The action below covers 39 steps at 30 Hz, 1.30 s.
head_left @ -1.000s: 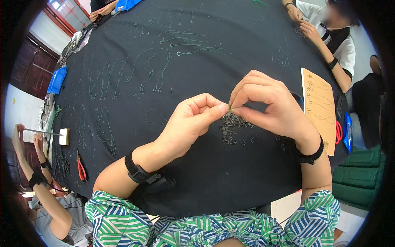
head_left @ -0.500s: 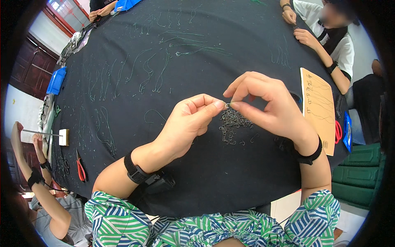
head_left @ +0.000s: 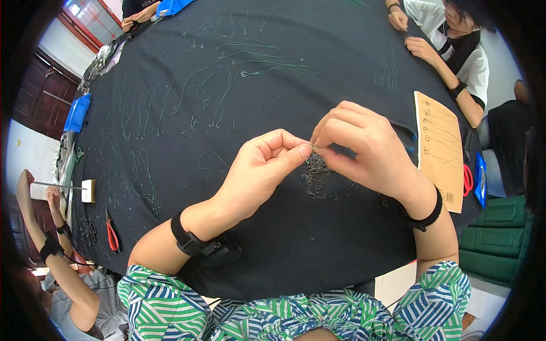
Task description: The person threads a length of thin green line through a series of small metal rings and clips by hand, occasionally using pliers to secure the components.
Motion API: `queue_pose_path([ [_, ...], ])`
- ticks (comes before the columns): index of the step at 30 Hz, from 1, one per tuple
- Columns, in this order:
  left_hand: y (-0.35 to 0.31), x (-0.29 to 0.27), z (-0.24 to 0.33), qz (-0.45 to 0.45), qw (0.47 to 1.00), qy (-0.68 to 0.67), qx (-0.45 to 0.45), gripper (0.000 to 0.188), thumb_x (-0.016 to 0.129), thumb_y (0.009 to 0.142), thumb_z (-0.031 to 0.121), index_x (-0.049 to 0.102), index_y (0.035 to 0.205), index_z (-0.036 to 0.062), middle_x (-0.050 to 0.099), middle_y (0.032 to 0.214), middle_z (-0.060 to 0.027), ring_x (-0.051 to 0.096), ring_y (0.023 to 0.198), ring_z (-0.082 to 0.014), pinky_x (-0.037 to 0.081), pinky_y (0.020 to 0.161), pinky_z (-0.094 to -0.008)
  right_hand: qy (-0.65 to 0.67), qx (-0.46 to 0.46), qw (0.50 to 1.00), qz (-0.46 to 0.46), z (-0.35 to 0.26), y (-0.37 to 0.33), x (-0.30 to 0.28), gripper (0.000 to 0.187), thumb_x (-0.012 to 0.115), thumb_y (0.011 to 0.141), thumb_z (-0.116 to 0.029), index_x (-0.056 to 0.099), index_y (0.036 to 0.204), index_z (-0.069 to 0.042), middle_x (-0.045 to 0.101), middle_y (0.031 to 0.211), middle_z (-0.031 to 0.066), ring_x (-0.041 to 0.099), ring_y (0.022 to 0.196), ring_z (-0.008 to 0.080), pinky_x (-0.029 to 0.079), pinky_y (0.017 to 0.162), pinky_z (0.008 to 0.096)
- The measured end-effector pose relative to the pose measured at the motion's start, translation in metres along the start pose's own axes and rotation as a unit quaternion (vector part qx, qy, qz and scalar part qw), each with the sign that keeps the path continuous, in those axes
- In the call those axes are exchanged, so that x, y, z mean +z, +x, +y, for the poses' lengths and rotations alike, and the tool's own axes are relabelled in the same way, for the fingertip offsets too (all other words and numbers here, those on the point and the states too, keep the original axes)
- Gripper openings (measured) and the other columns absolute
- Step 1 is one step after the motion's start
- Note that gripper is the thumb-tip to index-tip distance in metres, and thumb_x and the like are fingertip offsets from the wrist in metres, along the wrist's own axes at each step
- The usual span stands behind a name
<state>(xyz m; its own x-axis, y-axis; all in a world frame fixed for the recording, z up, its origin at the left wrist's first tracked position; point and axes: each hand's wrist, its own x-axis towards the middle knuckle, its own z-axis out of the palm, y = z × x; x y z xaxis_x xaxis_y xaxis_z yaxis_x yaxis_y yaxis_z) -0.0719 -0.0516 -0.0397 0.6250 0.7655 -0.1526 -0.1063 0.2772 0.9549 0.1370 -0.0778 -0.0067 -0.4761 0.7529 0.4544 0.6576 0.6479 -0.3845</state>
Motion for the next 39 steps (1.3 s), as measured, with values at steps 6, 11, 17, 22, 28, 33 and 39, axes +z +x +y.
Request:
queue_pose_path([
  [6,0.0,-0.002,0.0,0.005,1.0,0.001,0.012,0.009,0.062,0.098,0.017,0.064,0.096,0.0095,0.05,0.071,0.012,0.032,0.055,0.0037,0.022,0.047,-0.0169,0.163,0.103,0.981,0.013,0.002,-0.001,0.001,0.017,0.073,0.077,-0.004,0.064,0.092,-0.003,0.069,0.088,0.0031,0.064,0.082,0.017,0.049,0.064,0.028],
  [11,0.0,0.0,0.0,0.002,1.0,0.001,0.024,0.009,0.061,0.099,0.017,0.062,0.094,0.0096,0.05,0.07,0.0116,0.031,0.054,0.0032,0.022,0.048,-0.017,0.225,0.137,0.964,-0.033,0.002,-0.002,0.002,0.019,0.073,0.082,-0.008,0.065,0.099,-0.003,0.069,0.088,0.0023,0.063,0.077,0.0113,0.046,0.06,0.0235],
  [17,-0.002,-0.001,0.0,0.008,1.0,-0.005,0.029,0.009,0.061,0.099,0.016,0.06,0.091,0.0099,0.049,0.07,0.0108,0.03,0.054,0.0025,0.022,0.048,-0.0176,0.238,0.163,0.957,-0.03,-0.003,-0.001,0.001,0.013,0.072,0.083,-0.007,0.066,0.093,-0.003,0.068,0.081,0.0038,0.063,0.069,0.0109,0.047,0.059,0.024],
  [22,-0.002,0.0,0.0,0.009,0.999,-0.015,0.032,0.009,0.06,0.099,0.015,0.058,0.091,0.0099,0.049,0.071,0.0099,0.03,0.054,0.0022,0.022,0.047,-0.0179,0.174,0.115,0.978,0.004,-0.005,-0.001,0.0,0.007,0.07,0.083,-0.006,0.065,0.086,-0.003,0.065,0.077,0.0057,0.063,0.067,0.0142,0.049,0.059,0.0272],
  [28,-0.003,0.0,0.001,0.007,0.999,-0.018,0.031,0.009,0.059,0.099,0.014,0.058,0.091,0.0096,0.049,0.072,0.0096,0.03,0.055,0.0019,0.022,0.047,-0.0183,0.113,0.058,0.991,0.034,-0.004,-0.001,0.002,0.01,0.072,0.079,-0.004,0.063,0.082,-0.004,0.061,0.074,0.0075,0.062,0.067,0.0198,0.049,0.058,0.0297],
  [33,-0.003,0.001,0.002,0.01,0.999,-0.014,0.031,0.007,0.059,0.099,0.014,0.06,0.095,0.009,0.048,0.071,0.0098,0.029,0.055,0.0018,0.021,0.048,-0.0187,0.067,0.023,0.996,0.05,-0.004,0.0,0.002,0.012,0.074,0.073,0.003,0.065,0.08,-0.002,0.062,0.075,0.0056,0.061,0.068,0.0174,0.048,0.058,0.0283],
  [39,-0.003,-0.001,0.004,0.017,1.0,-0.02,-0.006,0.007,0.06,0.099,0.015,0.061,0.099,0.008,0.047,0.069,0.0109,0.028,0.053,0.0019,0.02,0.047,-0.0188,0.027,-0.017,0.998,0.053,-0.001,0.001,0.0,0.014,0.075,0.071,0.002,0.065,0.08,-0.004,0.063,0.077,0.0055,0.061,0.074,0.0208,0.048,0.062,0.0312],
])
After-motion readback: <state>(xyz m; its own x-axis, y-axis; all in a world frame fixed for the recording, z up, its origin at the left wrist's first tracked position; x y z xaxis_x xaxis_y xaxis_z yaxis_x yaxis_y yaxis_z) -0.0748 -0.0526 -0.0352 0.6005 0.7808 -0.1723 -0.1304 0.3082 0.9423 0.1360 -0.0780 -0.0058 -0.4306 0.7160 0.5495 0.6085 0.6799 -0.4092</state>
